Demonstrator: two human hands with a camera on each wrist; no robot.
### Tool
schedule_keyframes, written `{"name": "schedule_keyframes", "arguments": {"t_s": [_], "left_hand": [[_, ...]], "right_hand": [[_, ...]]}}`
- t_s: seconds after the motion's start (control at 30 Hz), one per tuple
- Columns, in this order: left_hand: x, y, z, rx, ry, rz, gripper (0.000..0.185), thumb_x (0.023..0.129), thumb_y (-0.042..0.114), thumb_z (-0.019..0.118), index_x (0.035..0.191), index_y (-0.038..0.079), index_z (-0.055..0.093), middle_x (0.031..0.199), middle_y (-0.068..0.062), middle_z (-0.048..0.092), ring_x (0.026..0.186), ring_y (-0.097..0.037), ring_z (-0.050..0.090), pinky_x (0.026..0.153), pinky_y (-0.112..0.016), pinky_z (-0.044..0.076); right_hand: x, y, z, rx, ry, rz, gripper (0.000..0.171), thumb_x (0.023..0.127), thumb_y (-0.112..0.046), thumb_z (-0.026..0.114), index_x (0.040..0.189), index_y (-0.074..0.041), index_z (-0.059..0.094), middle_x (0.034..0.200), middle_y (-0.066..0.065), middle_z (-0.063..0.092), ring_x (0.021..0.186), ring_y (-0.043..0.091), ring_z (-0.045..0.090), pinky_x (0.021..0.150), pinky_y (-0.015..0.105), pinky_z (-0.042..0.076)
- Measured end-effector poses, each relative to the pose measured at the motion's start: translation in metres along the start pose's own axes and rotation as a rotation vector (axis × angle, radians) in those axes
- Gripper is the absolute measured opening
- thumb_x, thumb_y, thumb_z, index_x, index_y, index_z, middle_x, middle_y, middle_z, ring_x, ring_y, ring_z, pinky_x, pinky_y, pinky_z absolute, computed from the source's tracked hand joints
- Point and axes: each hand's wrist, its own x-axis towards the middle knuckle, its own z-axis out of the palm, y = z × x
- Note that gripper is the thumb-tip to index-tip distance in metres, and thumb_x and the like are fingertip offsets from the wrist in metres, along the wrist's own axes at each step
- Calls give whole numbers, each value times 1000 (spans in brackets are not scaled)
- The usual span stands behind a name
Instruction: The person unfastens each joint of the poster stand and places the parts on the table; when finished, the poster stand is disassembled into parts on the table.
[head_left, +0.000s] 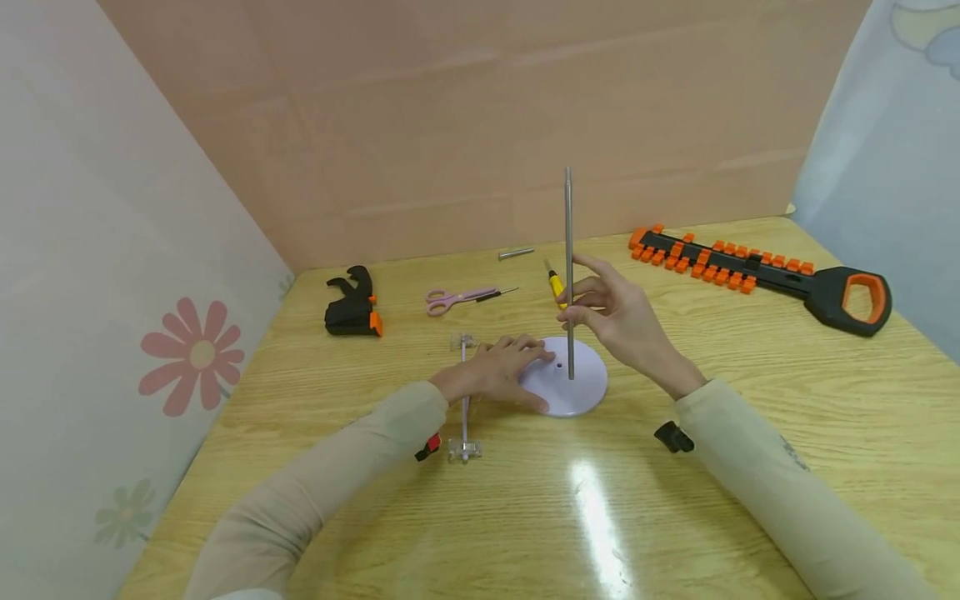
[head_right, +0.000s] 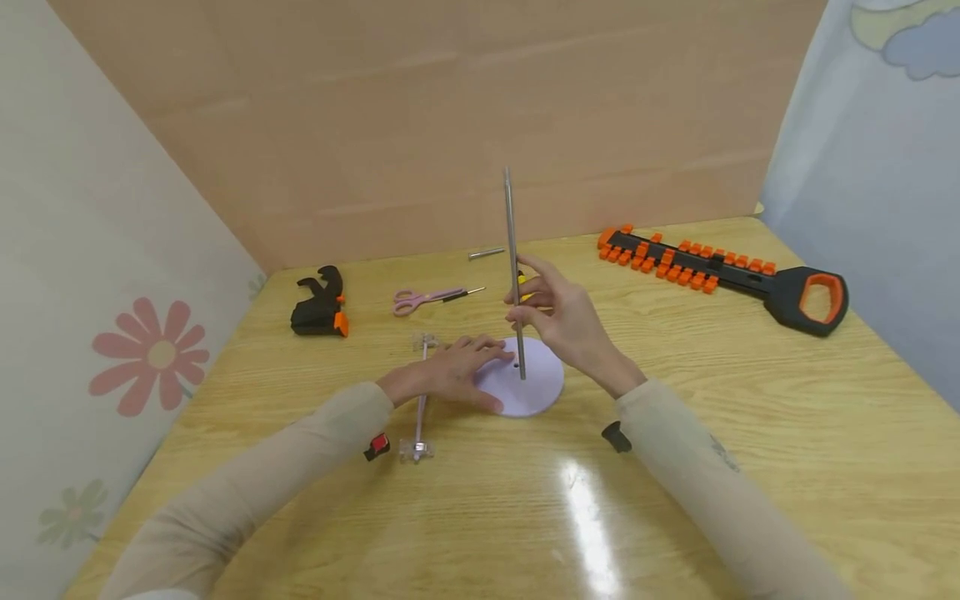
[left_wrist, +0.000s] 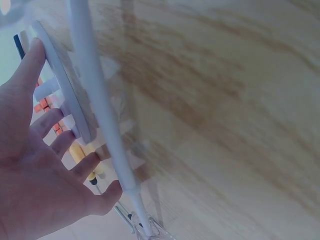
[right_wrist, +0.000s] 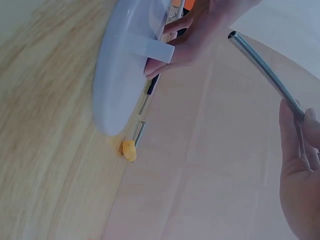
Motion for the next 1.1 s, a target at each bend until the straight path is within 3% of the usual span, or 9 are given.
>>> {"name": "schedule_keyframes", "arguments": {"t_s": [0.1,0.2,0.37,0.5,0.7,1.1], "left_hand": [[-1,0,0,4,2,-1,80,80,62,63,147,30,33,151,2,24,133,-29,27,100,-52,27],[-1,0,-1,8,0,-7,80,81,62,63,148,30,32,152,1,24,134,-29,26,100,-53,27],[-1,-1,-2,8,-7,-12,80,81,62,62,148,31,32,152,1,23,134,-30,26,99,-52,27],[-1,-1,1,1,-5,-12,80,80,62,63,147,30,32,151,1,24,133,-30,26,98,-51,28],[-3,0,2,-20,-8,-15,82,80,60,65,148,29,31,150,0,26,132,-30,27,96,-48,29],[0,0,-1,-28,-7,-2,81,80,60,65,147,29,33,148,1,27,129,-29,29,96,-47,27]], "right_hand": [[-2,-1,-2,78,-3,13,75,80,20,62,145,-9,35,103,24,61,80,20,68,66,33,55],[-5,-3,-3,108,-11,18,68,80,21,61,140,-6,42,106,21,60,80,20,68,66,33,55],[-11,-2,-6,88,-33,-22,43,80,22,60,119,4,59,105,15,61,79,20,69,67,32,55],[-15,-2,-7,68,-51,-65,36,78,21,63,110,4,64,99,11,62,79,22,68,68,32,55],[-18,-2,-8,27,-63,-58,38,78,19,65,113,3,64,101,9,62,80,21,68,70,31,54],[-28,-3,-16,39,-72,80,35,84,11,64,118,2,62,106,11,62,89,20,63,78,27,52]]}}
